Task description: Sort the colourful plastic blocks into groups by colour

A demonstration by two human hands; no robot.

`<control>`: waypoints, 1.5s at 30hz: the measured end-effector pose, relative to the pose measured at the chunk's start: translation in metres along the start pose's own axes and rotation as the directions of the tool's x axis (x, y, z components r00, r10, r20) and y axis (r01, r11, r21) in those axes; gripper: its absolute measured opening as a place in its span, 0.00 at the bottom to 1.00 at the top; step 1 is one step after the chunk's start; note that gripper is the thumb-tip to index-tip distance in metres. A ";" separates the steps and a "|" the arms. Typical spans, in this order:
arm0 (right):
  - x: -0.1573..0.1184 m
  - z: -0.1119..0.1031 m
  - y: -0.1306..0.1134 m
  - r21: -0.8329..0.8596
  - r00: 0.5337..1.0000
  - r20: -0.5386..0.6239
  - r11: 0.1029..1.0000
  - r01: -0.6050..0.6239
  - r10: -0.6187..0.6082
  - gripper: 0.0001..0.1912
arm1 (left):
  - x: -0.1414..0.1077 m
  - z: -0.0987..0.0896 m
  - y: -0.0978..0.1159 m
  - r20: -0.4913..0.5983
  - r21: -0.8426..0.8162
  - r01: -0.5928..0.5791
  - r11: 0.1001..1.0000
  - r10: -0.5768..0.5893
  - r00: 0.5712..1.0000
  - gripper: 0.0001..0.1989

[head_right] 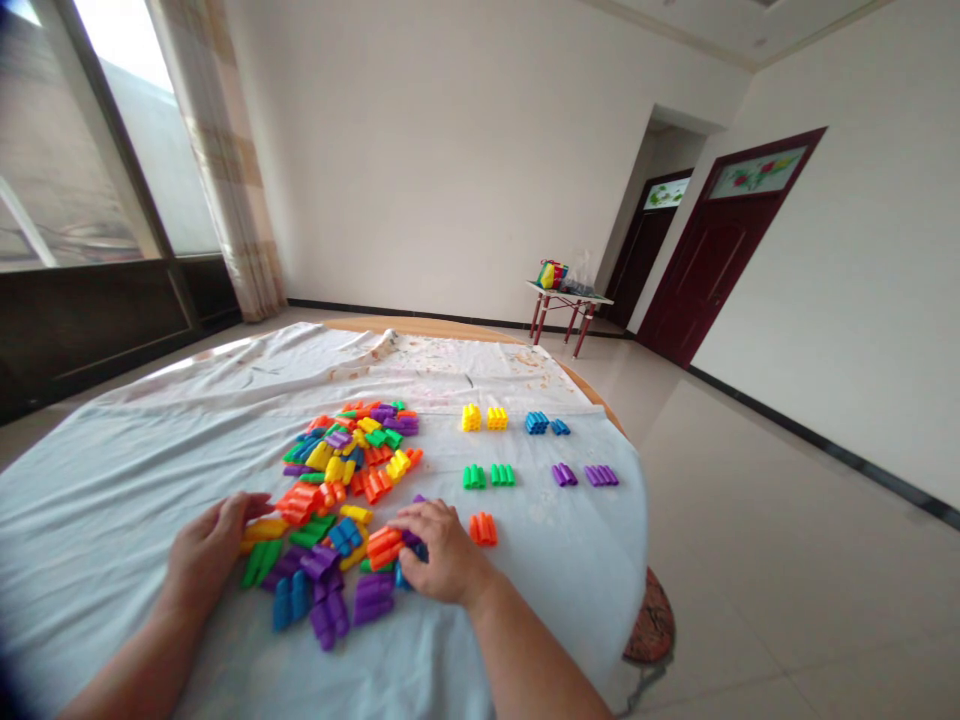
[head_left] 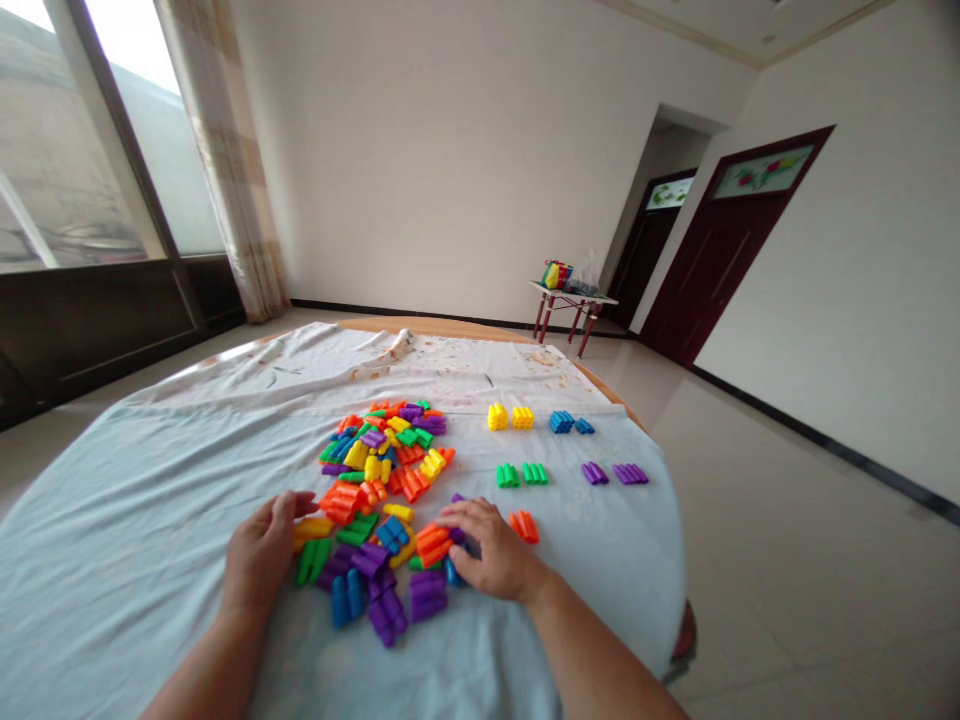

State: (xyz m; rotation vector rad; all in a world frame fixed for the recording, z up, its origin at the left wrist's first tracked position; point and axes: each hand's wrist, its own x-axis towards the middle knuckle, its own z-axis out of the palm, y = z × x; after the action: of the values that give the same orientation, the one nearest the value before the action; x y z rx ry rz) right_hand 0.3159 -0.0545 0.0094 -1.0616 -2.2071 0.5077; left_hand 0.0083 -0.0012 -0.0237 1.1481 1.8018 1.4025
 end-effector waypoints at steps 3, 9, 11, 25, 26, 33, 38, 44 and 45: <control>-0.001 0.003 -0.004 -0.038 1.000 -0.016 0.999 -0.028 0.027 0.20 | -0.001 0.001 -0.001 0.002 0.001 0.010 1.000 -0.010 1.000 0.24; 0.006 0.017 -0.017 -0.178 0.988 -0.123 0.977 -0.113 0.092 0.28 | -0.004 0.000 0.002 -0.002 -0.001 0.011 1.000 -0.011 1.000 0.23; 0.009 0.023 -0.020 -0.234 0.979 -0.152 0.958 -0.165 0.132 0.28 | -0.004 0.000 0.003 -0.006 -0.003 0.005 1.000 -0.005 1.000 0.23; -0.012 -0.047 0.013 -0.135 0.974 -0.171 0.976 -0.169 0.145 0.27 | 0.000 -0.001 0.002 0.014 0.017 0.015 1.000 -0.015 1.000 0.20; -0.016 -0.055 0.019 -0.141 0.975 -0.138 0.970 -0.196 0.176 0.27 | 0.000 -0.001 0.003 0.012 0.020 0.015 1.000 -0.015 1.000 0.20; -0.037 -0.074 0.042 -0.180 0.967 0.044 0.954 -0.238 0.249 0.29 | 0.002 0.000 0.000 -0.003 0.038 0.011 0.999 -0.011 1.000 0.20; -0.040 -0.071 0.044 -0.219 0.959 0.109 0.947 -0.235 0.263 0.29 | 0.003 0.000 -0.001 0.008 0.027 0.011 1.000 -0.011 1.000 0.21; -0.040 -0.071 0.042 -0.236 0.954 0.094 0.938 -0.256 0.284 0.29 | 0.004 0.000 -0.004 0.020 0.012 0.021 1.000 -0.022 1.000 0.20; -0.040 -0.072 0.042 -0.243 0.953 0.100 0.936 -0.256 0.286 0.28 | 0.004 0.000 -0.004 0.019 0.010 0.022 1.000 -0.023 1.000 0.20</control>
State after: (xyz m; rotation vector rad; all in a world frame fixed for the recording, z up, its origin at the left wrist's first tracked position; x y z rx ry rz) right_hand 0.4074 -0.0566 0.0225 -1.5090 -2.2875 0.4630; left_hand 0.0055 0.0021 -0.0274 1.1392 1.8048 1.3663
